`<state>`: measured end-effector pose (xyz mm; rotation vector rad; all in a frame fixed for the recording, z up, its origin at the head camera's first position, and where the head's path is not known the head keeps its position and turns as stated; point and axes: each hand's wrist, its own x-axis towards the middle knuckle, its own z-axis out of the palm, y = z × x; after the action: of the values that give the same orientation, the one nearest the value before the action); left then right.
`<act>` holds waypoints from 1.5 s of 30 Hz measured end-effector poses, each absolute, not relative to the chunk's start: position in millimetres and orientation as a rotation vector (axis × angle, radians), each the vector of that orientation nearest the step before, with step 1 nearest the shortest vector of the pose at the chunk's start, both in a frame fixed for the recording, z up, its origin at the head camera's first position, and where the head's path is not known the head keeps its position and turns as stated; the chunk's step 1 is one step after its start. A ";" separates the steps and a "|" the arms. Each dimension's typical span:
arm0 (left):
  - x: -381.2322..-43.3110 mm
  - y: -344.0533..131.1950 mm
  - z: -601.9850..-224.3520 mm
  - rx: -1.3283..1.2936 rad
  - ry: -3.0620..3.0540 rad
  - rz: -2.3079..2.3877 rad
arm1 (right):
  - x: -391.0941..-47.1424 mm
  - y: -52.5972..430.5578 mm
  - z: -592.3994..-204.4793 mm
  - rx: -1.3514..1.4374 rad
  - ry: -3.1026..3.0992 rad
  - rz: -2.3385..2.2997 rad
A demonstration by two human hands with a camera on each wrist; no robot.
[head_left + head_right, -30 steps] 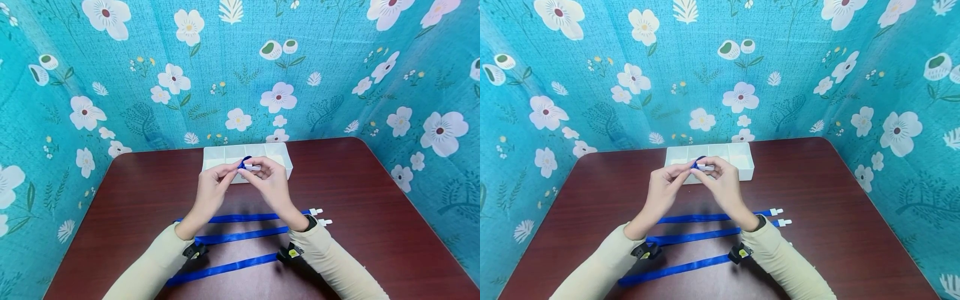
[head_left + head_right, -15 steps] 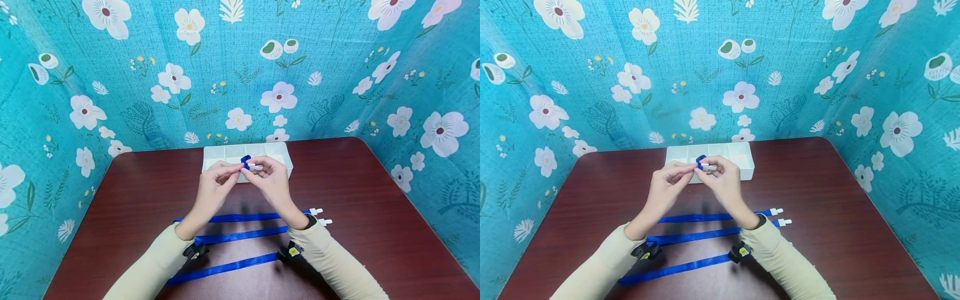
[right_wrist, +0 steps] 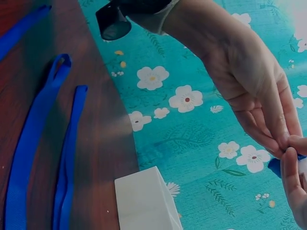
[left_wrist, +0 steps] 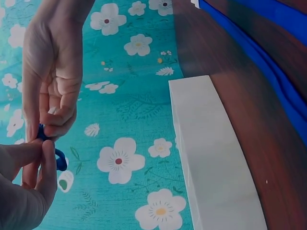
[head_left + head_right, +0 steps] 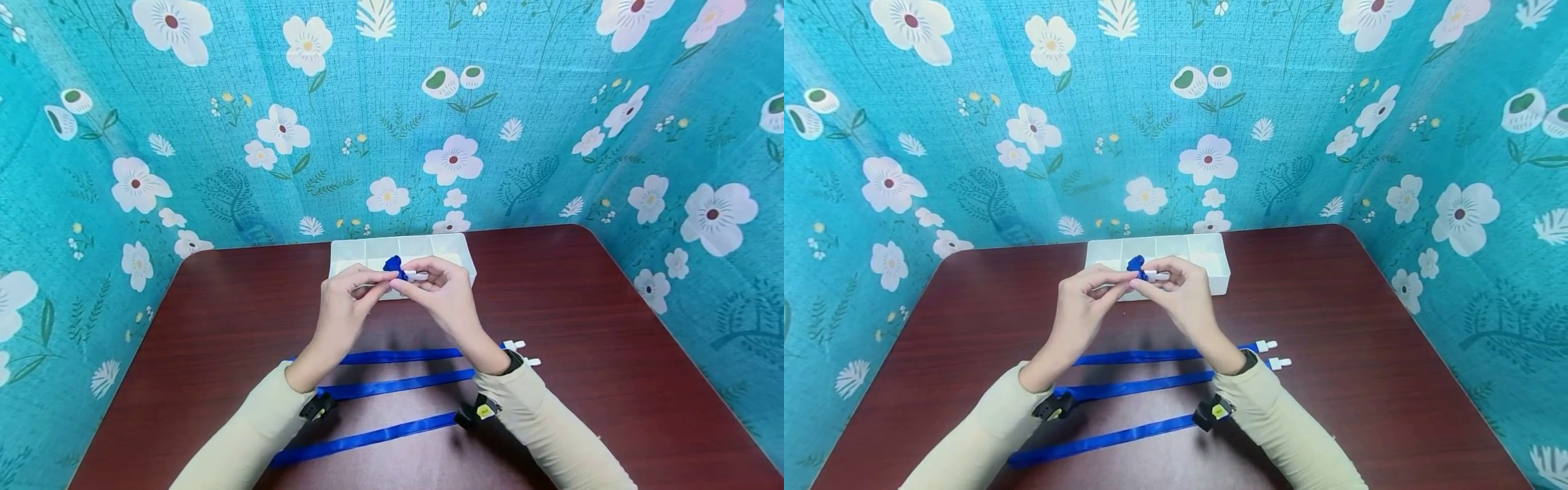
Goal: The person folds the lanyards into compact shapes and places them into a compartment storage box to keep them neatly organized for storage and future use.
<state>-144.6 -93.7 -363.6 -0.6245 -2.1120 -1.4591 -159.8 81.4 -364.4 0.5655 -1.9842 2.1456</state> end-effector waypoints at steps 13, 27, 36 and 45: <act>-146.1 -101.6 -356.1 -0.787 -2.299 -1.239 | -167.7 94.2 -363.5 0.624 -2.155 2.103; -161.5 -112.9 -354.7 -0.928 -2.496 -1.748 | -167.4 105.0 -354.4 0.827 -2.298 2.099; -165.3 -113.1 -362.9 -0.937 -2.255 -2.142 | -167.8 112.0 -350.8 0.854 -2.332 2.094; -162.1 -110.6 -362.4 -0.834 -2.284 -2.065 | -168.3 114.3 -348.2 0.837 -2.311 2.126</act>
<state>-162.1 -110.6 -362.4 -0.8340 -2.2844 -2.0649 -168.3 114.3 -348.2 0.8375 -2.3114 2.1257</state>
